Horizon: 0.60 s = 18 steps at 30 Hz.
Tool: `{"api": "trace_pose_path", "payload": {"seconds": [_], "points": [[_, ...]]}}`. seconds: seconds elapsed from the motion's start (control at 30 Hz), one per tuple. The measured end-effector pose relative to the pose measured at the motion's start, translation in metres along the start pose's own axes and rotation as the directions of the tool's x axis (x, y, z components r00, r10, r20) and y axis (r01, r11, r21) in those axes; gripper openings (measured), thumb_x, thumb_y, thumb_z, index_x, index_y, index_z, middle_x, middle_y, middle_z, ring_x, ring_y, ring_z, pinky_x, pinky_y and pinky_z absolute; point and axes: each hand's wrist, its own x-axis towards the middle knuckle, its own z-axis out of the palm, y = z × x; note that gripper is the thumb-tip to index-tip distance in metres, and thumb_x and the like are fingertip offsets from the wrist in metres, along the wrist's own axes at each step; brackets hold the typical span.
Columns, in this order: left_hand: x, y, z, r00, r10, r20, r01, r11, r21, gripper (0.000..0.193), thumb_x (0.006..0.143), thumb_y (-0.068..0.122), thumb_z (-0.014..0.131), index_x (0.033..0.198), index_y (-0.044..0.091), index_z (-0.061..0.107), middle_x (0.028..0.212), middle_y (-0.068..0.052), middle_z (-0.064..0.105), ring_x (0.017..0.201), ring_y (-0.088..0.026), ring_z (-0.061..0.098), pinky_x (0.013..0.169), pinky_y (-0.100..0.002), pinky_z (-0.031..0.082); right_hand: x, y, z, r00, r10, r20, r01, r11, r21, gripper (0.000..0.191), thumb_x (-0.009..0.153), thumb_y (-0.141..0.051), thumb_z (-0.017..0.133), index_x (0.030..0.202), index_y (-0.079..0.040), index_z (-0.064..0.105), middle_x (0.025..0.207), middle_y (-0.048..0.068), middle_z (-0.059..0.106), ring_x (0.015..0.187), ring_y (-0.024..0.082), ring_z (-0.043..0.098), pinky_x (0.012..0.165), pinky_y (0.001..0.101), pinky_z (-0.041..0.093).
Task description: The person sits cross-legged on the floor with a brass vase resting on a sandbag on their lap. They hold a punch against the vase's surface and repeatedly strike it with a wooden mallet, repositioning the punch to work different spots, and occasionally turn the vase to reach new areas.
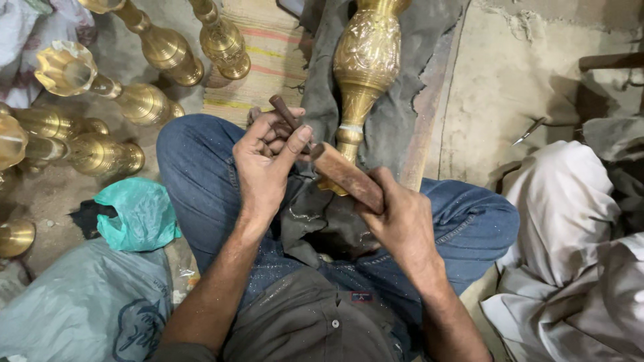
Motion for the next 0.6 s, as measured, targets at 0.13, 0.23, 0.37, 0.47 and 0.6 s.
{"api": "trace_pose_path", "payload": {"seconds": [0.13, 0.23, 0.37, 0.47, 0.6], "points": [[0.000, 0.002, 0.004, 0.999, 0.053, 0.004, -0.053, 0.998, 0.028, 0.031, 0.101, 0.004, 0.075, 0.129, -0.005, 0.065, 0.099, -0.007, 0.073, 0.089, -0.012, 0.071, 0.082, -0.026, 0.059, -0.009, -0.009, 0.000, 0.987, -0.111, -0.117, 0.102, 0.992, -0.080, 0.051, 0.068, -0.017, 0.085, 0.113, -0.009, 0.061, 0.090, 0.015, 0.071, 0.081, 0.038, 0.071, 0.066, 0.0475, 0.052], [-0.004, 0.005, 0.006, 1.000, 0.021, 0.020, -0.021, 0.999, -0.024, 0.031, 0.099, 0.005, 0.075, 0.127, -0.003, 0.065, 0.095, -0.006, 0.073, 0.085, -0.013, 0.074, 0.079, -0.025, 0.062, -0.013, -0.012, 0.002, 0.967, -0.181, -0.179, 0.165, 0.981, -0.105, 0.051, 0.068, -0.016, 0.085, 0.113, -0.010, 0.060, 0.090, 0.016, 0.072, 0.079, 0.039, 0.070, 0.066, 0.0485, 0.053], [-0.004, 0.010, 0.004, 1.000, -0.014, 0.018, 0.014, 1.000, -0.005, 0.029, 0.098, 0.006, 0.074, 0.125, -0.002, 0.065, 0.095, -0.003, 0.073, 0.086, -0.009, 0.072, 0.076, -0.024, 0.063, -0.005, -0.005, 0.005, 0.994, -0.084, -0.073, 0.084, 0.996, 0.000, 0.047, 0.071, -0.019, 0.088, 0.107, -0.010, 0.059, 0.085, 0.016, 0.071, 0.079, 0.041, 0.070, 0.063, 0.0486, 0.052], [-0.002, 0.013, 0.004, 0.999, 0.022, 0.035, -0.026, 0.995, 0.095, 0.029, 0.101, 0.005, 0.074, 0.128, -0.003, 0.067, 0.095, -0.002, 0.069, 0.086, -0.006, 0.066, 0.075, -0.019, 0.056, -0.001, -0.002, 0.008, 0.998, -0.047, -0.040, 0.046, 0.999, -0.027, 0.049, 0.072, -0.016, 0.086, 0.114, -0.009, 0.060, 0.083, 0.018, 0.071, 0.077, 0.043, 0.069, 0.062, 0.0505, 0.052], [-0.001, 0.017, 0.013, 0.999, -0.008, 0.049, 0.002, 0.991, 0.131, 0.030, 0.100, 0.005, 0.077, 0.128, -0.003, 0.069, 0.092, -0.001, 0.069, 0.081, -0.004, 0.063, 0.071, -0.017, 0.051, -0.005, 0.001, 0.001, 0.998, -0.045, 0.052, 0.047, 0.998, -0.032, 0.046, 0.075, -0.016, 0.084, 0.113, -0.008, 0.059, 0.086, 0.019, 0.072, 0.083, 0.043, 0.070, 0.065, 0.0511, 0.053]]}}
